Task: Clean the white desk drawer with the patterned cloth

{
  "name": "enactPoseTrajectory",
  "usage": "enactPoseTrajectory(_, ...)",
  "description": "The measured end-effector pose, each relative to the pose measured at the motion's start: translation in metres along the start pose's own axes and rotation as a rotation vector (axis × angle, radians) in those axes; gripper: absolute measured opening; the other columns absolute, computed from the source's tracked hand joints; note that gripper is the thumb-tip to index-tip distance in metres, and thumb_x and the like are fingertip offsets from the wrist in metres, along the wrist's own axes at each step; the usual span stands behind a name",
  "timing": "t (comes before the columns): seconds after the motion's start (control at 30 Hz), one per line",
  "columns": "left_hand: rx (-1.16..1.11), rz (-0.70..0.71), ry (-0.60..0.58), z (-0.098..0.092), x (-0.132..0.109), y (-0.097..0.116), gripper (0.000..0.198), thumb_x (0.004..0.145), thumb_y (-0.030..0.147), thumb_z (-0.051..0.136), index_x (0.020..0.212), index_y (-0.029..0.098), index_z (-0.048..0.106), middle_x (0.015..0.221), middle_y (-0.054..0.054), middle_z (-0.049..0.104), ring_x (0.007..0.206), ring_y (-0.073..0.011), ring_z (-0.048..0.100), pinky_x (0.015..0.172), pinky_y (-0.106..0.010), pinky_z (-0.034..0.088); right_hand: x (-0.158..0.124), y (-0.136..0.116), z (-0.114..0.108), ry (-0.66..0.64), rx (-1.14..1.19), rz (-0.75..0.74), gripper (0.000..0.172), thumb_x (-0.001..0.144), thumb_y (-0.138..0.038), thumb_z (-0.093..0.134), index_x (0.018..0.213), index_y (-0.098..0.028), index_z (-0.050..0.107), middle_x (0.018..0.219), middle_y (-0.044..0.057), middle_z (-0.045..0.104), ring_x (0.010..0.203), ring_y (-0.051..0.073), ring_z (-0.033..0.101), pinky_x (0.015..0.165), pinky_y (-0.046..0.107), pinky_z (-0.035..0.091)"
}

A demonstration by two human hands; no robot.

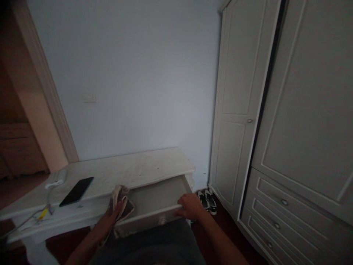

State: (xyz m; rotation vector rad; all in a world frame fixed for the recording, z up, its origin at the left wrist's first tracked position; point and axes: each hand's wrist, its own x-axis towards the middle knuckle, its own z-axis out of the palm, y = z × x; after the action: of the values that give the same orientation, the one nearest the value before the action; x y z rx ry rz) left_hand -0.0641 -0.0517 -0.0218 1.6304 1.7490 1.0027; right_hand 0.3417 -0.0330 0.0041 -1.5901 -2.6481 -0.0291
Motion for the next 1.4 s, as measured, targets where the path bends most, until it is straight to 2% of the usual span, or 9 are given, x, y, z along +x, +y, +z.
enactPoseTrajectory(0.1,0.132,0.124,-0.011,-0.001,-0.002,0.003,0.102,0.086,0.075,0.059,0.165,0.018,0.031,0.168,-0.02,0.042,0.155,-0.0363,0.042,0.122,-0.053,0.042,-0.002,-0.002,-0.001,-0.01,-0.005,0.001,0.067,0.092,-0.082,0.053,0.1,-0.022,0.081,0.103,0.014,0.079,0.103,0.034,0.074,0.086,0.037,0.052)
enactPoseTrajectory(0.23,0.317,0.128,-0.05,0.001,-0.005,0.017,0.086,0.084,0.072,0.063,0.155,0.025,0.051,0.176,-0.018,0.027,0.149,-0.0404,0.049,0.117,-0.055,0.047,-0.003,-0.002,0.001,-0.004,-0.002,0.005,0.065,0.093,-0.08,0.053,0.102,-0.022,0.08,0.105,0.014,0.079,0.104,0.035,0.073,0.086,0.038,0.051)
enactPoseTrajectory(0.37,0.366,0.182,-0.085,-0.004,-0.009,0.038,0.056,0.097,0.066,0.047,0.129,0.029,0.074,0.173,-0.01,0.036,0.138,-0.0343,0.062,0.117,-0.05,0.048,-0.003,-0.003,-0.001,-0.006,0.003,-0.005,0.064,0.094,-0.079,0.054,0.101,-0.022,0.079,0.105,0.014,0.079,0.104,0.034,0.073,0.085,0.037,0.051)
enactPoseTrajectory(0.47,0.426,0.169,-0.153,-0.008,-0.005,0.047,0.054,0.103,0.058,0.035,0.117,0.03,0.08,0.173,-0.008,0.037,0.133,-0.0339,0.066,0.115,-0.053,0.048,-0.004,-0.004,-0.003,0.001,0.011,-0.007,0.062,0.095,-0.078,0.053,0.1,-0.022,0.079,0.105,0.014,0.079,0.104,0.033,0.072,0.085,0.036,0.05)
enactPoseTrajectory(0.63,0.453,0.151,-0.073,0.002,0.009,0.026,0.058,0.099,0.047,0.043,0.152,0.026,0.056,0.177,-0.012,0.028,0.139,-0.0338,0.062,0.108,-0.05,0.053,-0.002,-0.001,0.005,0.022,0.007,-0.014,0.064,0.093,-0.08,0.053,0.1,-0.022,0.079,0.104,0.013,0.079,0.103,0.033,0.073,0.086,0.037,0.051)
enactPoseTrajectory(0.8,0.409,0.112,0.016,0.012,0.005,0.011,0.058,0.102,0.045,0.039,0.155,0.025,0.052,0.156,-0.012,0.059,0.143,-0.0284,0.058,0.116,-0.045,0.048,-0.001,0.001,0.012,0.045,-0.006,-0.022,0.062,0.093,-0.079,0.055,0.099,-0.022,0.079,0.104,0.013,0.079,0.102,0.032,0.073,0.085,0.037,0.052)
enactPoseTrajectory(1.0,0.483,0.1,-0.026,-0.024,-0.003,0.026,0.049,0.101,0.037,0.039,0.141,0.031,0.067,0.14,-0.007,0.074,0.127,-0.0291,0.07,0.106,-0.042,0.053,0.0,0.002,0.011,0.044,-0.006,-0.032,0.064,0.095,-0.079,0.052,0.098,-0.021,0.078,0.102,0.013,0.079,0.1,0.032,0.073,0.083,0.036,0.051)
enactPoseTrajectory(1.13,0.405,0.081,0.006,-0.043,-0.003,0.016,0.05,0.099,0.041,0.038,0.139,0.03,0.067,0.128,-0.007,0.08,0.119,-0.0288,0.074,0.103,-0.041,0.054,0.001,0.003,0.013,0.061,0.009,-0.031,0.061,0.092,-0.079,0.057,0.099,-0.022,0.078,0.103,0.012,0.079,0.102,0.032,0.073,0.085,0.036,0.051)
enactPoseTrajectory(1.4,-0.011,0.116,0.019,0.001,-0.016,-0.013,0.097,0.074,0.067,0.072,0.152,0.016,0.046,0.149,-0.019,0.063,0.135,-0.0358,0.063,0.116,-0.048,0.049,0.001,0.005,0.019,0.083,-0.015,-0.036,0.064,0.094,-0.08,0.053,0.097,-0.022,0.078,0.1,0.012,0.079,0.098,0.031,0.073,0.082,0.035,0.05)
